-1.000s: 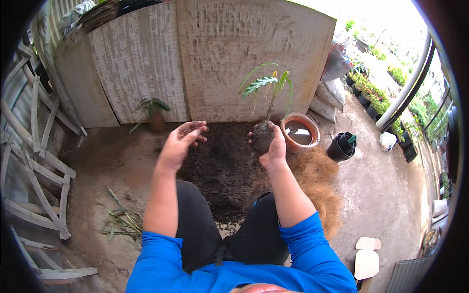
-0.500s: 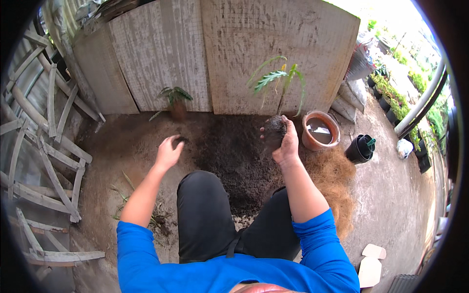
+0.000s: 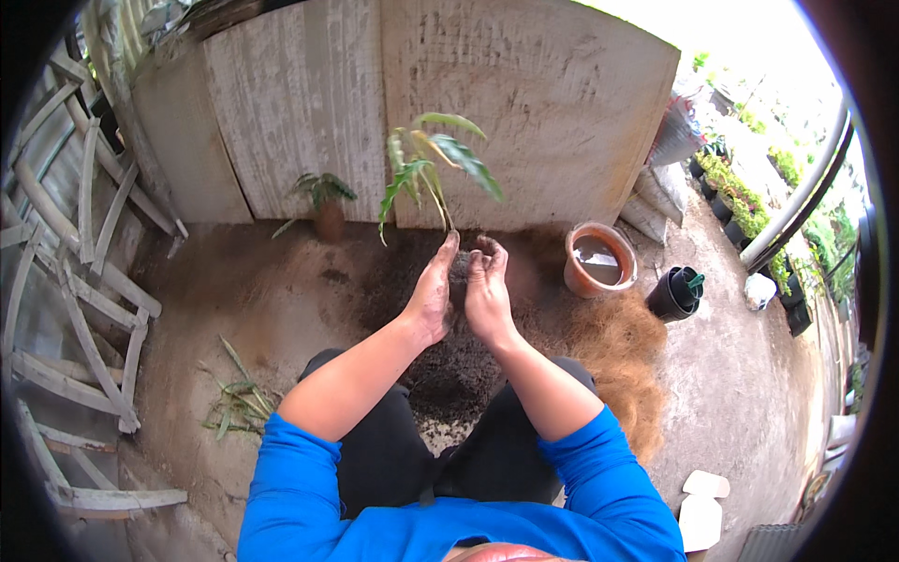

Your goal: The person sits on the ground and packs soil around the root ball of a small plant by hand. They repeatedly add soil and press it firmly to form a compact root ball, occasionally lifting the plant to inspect the shape.

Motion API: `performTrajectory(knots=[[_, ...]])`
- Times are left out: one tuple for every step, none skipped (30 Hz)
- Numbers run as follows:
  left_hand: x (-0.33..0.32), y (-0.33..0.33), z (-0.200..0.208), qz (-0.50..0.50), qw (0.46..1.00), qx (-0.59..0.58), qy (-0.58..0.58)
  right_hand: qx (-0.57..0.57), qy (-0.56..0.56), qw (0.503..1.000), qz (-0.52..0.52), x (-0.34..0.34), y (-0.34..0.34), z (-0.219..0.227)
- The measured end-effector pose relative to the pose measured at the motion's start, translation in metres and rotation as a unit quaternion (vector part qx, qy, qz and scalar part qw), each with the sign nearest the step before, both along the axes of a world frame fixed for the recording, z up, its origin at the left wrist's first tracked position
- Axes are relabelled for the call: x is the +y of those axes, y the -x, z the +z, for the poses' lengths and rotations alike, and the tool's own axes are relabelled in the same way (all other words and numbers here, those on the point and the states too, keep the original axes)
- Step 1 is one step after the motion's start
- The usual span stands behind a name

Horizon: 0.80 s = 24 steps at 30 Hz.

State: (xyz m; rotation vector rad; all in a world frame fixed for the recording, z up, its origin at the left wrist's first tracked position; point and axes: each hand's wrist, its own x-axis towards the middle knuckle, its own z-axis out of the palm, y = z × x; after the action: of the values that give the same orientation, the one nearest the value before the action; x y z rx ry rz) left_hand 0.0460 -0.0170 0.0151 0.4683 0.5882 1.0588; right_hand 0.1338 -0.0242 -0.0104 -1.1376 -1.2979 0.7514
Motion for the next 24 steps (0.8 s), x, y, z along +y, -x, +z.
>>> performTrajectory(knots=[[-0.015, -0.004, 0.03, 0.068, 0.991, 0.099, 0.058, -0.005, 0.027, 0.999, 0.028, -0.006, 0.001, 0.005], [-0.015, -0.004, 0.022, 0.052, 0.995, 0.073, 0.047, -0.056, 0.058, 0.997, 0.008, -0.01, 0.002, 0.002], [-0.015, -0.001, 0.015, 0.039, 0.998, 0.048, 0.031, -0.105, 0.083, 0.991, -0.008, -0.012, 0.005, 0.003], [-0.014, 0.002, 0.01, 0.025, 0.999, 0.024, 0.015, -0.153, 0.107, 0.982, -0.026, -0.013, 0.008, 0.004], [-0.012, 0.004, 0.006, 0.025, 0.999, -0.018, 0.022, -0.158, 0.126, 0.979, -0.01, -0.014, 0.01, 0.007], [-0.011, 0.006, 0.001, 0.003, 0.999, -0.051, 0.014, -0.175, 0.103, 0.979, -0.009, -0.013, 0.011, 0.007], [-0.009, 0.008, -0.004, -0.02, 0.996, -0.084, 0.006, -0.192, 0.081, 0.978, -0.008, -0.012, 0.012, 0.004], [-0.006, 0.011, -0.01, -0.042, 0.992, -0.116, -0.002, -0.209, 0.058, 0.976, -0.006, -0.011, 0.013, 0.003], [-0.001, 0.012, -0.014, -0.017, 0.993, -0.104, 0.05, -0.197, 0.039, 0.979, -0.026, -0.01, 0.013, 0.007], [0.002, 0.016, -0.017, -0.013, 0.995, -0.081, 0.06, -0.133, 0.038, 0.99, -0.003, -0.006, 0.008, 0.005], [0.005, 0.022, -0.02, -0.009, 0.996, -0.058, 0.07, -0.069, 0.037, 0.997, 0.02, 0.001, -0.002, 0.001], [0.008, 0.028, -0.023, -0.004, 0.996, -0.034, 0.081, -0.002, 0.035, 0.998, 0.045, 0.007, -0.007, -0.001], [0.013, 0.032, -0.023, -0.01, 0.994, -0.076, 0.083, 0.144, 0.056, 0.986, 0.063, -0.003, -0.006, 0.021], [0.016, 0.037, -0.021, 0.0, 0.992, -0.087, 0.097, 0.054, -0.046, 0.997, 0.001, 0.018, -0.016, -0.011], [0.02, 0.043, -0.021, 0.014, 0.99, -0.098, 0.099, 0.046, -0.016, 0.999, 0.023, 0.018, -0.02, -0.007], [0.024, 0.048, -0.021, 0.027, 0.989, -0.109, 0.101, 0.038, 0.014, 0.998, 0.045, 0.017, -0.023, -0.003], [0.027, 0.053, -0.02, 0.055, 0.982, -0.131, 0.126, 0.034, 0.052, 0.996, 0.071, 0.014, -0.023, 0.001], [0.031, 0.059, -0.021, 0.037, 0.98, -0.168, 0.096, -0.019, 0.069, 0.994, 0.085, 0.012, -0.021, 0.005], [0.034, 0.062, -0.021, 0.051, 0.976, -0.188, 0.101, -0.074, 0.086, 0.989, 0.1, 0.009, -0.02, 0.008], [0.037, 0.064, -0.022, 0.064, 0.97, -0.208, 0.106, -0.127, 0.102, 0.98, 0.113, 0.005, -0.017, 0.013], [0.038, 0.066, -0.023, 0.066, 0.968, -0.216, 0.106, -0.174, 0.106, 0.972, 0.118, -0.003, -0.011, 0.024], [0.04, 0.066, -0.023, 0.066, 0.967, -0.224, 0.105, -0.188, 0.118, 0.965, 0.14, -0.006, -0.007, 0.024], [0.042, 0.067, -0.023, 0.067, 0.965, -0.231, 0.105, -0.221, 0.093, 0.961, 0.14, -0.006, -0.004, 0.021], [0.042, 0.065, -0.022, 0.067, 0.964, -0.236, 0.108, -0.252, 0.071, 0.955, 0.138, -0.007, -0.001, 0.016]])
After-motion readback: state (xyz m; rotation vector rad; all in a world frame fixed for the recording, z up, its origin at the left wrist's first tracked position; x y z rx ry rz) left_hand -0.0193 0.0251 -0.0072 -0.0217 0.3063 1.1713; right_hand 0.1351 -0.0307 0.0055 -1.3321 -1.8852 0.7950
